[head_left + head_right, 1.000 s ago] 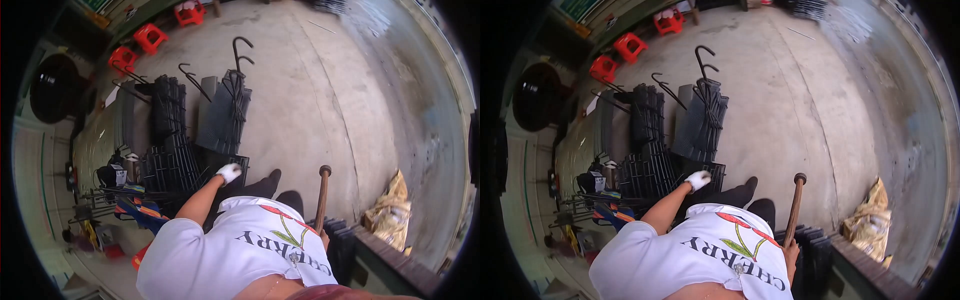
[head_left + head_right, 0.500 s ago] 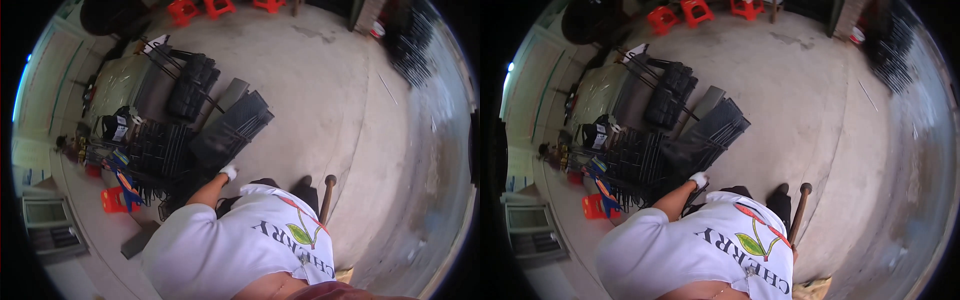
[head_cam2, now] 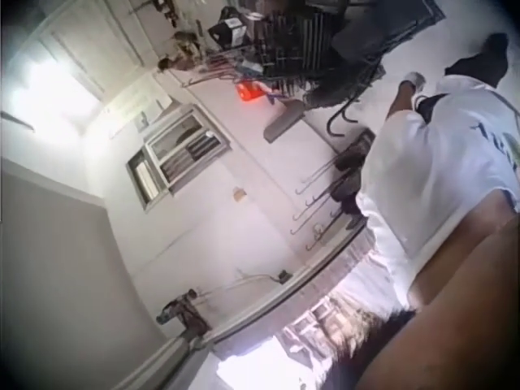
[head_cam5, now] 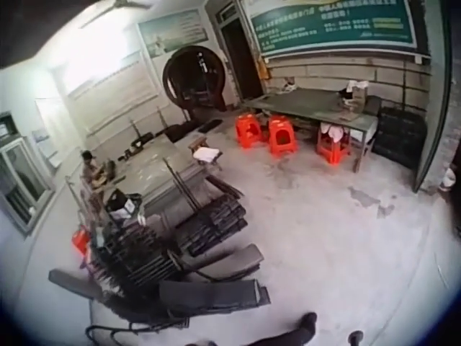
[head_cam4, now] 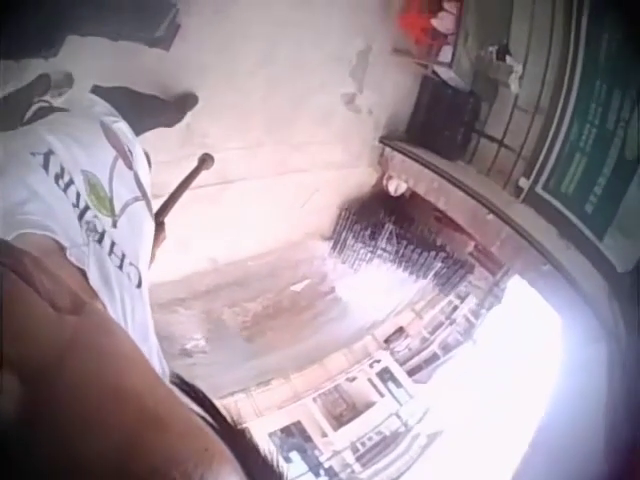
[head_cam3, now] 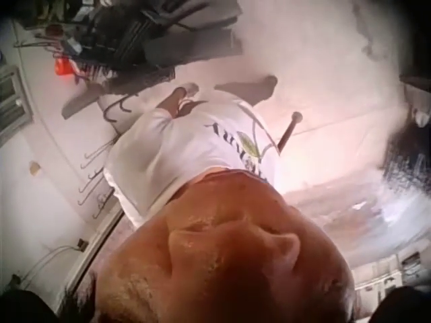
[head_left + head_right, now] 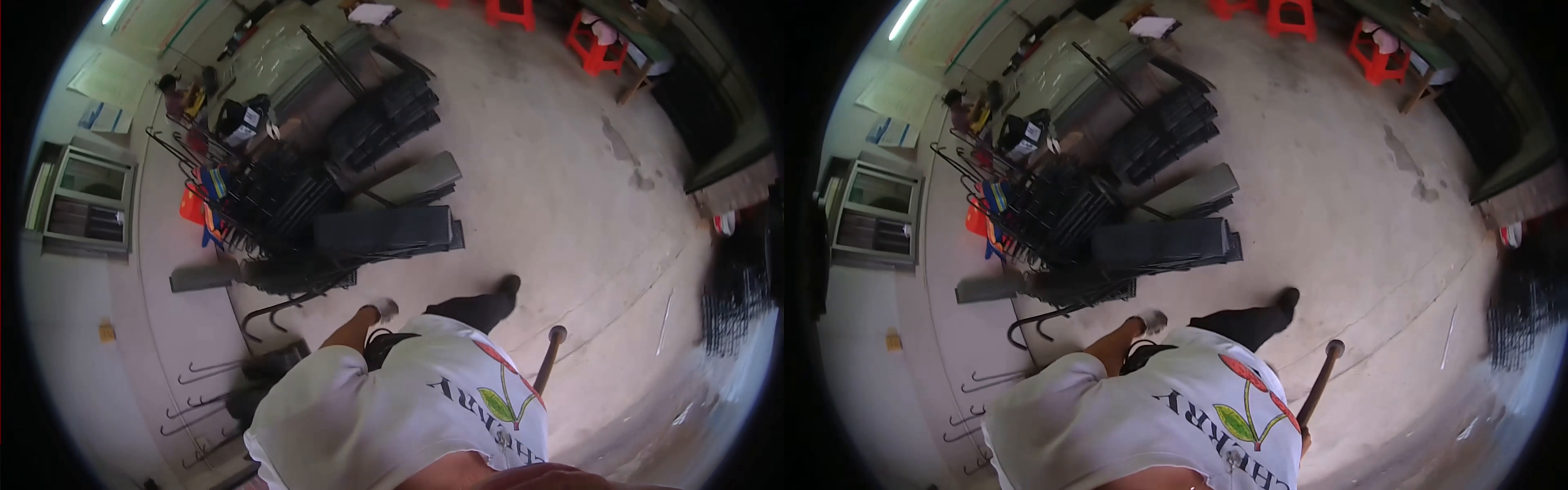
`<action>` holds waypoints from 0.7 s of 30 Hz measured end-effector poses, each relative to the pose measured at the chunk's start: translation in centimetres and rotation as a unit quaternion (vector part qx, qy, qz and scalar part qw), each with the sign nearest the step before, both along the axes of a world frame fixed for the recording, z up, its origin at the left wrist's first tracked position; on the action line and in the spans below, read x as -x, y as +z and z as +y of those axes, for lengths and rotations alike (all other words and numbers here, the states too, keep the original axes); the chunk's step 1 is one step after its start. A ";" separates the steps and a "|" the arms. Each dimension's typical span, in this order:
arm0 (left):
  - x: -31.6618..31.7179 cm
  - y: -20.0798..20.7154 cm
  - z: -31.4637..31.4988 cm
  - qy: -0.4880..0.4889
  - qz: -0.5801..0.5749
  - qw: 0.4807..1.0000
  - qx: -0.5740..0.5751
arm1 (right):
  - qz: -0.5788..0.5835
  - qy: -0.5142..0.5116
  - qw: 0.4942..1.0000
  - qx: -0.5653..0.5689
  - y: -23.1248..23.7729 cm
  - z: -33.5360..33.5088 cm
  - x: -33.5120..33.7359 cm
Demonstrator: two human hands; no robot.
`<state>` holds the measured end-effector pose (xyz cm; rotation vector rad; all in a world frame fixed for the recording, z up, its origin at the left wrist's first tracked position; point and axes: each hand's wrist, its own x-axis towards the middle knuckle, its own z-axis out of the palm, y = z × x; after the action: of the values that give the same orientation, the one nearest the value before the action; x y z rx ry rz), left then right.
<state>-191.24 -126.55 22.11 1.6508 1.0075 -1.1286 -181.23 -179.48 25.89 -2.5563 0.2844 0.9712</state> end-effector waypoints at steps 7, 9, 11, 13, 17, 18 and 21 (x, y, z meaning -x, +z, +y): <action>-25.9 5.5 0.7 -0.140 -0.196 0.953 -0.182 | 0.031 0.054 0.998 -0.009 -0.2 -1.1 -22.2; -33.5 5.8 1.4 -0.115 -0.259 0.933 -0.221 | 0.031 0.067 0.997 -0.018 -1.5 0.0 -29.6; -40.2 5.6 2.0 -0.065 -0.291 0.925 -0.234 | 0.033 0.084 0.996 -0.026 -2.9 1.4 -37.1; -46.5 5.8 2.2 -0.051 -0.292 0.925 -0.238 | 0.037 0.111 0.993 -0.023 -3.8 1.5 -44.7; -53.7 3.9 3.3 -0.002 -0.244 0.947 -0.211 | 0.058 0.199 0.978 -0.018 -4.0 3.1 -62.2; -55.1 4.1 3.9 0.022 -0.237 0.948 -0.211 | 0.063 0.221 0.973 -0.016 -4.1 4.1 -66.4; -57.2 4.8 5.6 0.112 -0.182 0.956 -0.202 | 0.091 0.278 0.956 -0.010 -3.9 8.2 -76.6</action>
<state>-134.08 -120.92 26.90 1.9141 1.1935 -0.4588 -104.63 -171.24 21.96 -2.5784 -0.4241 1.3964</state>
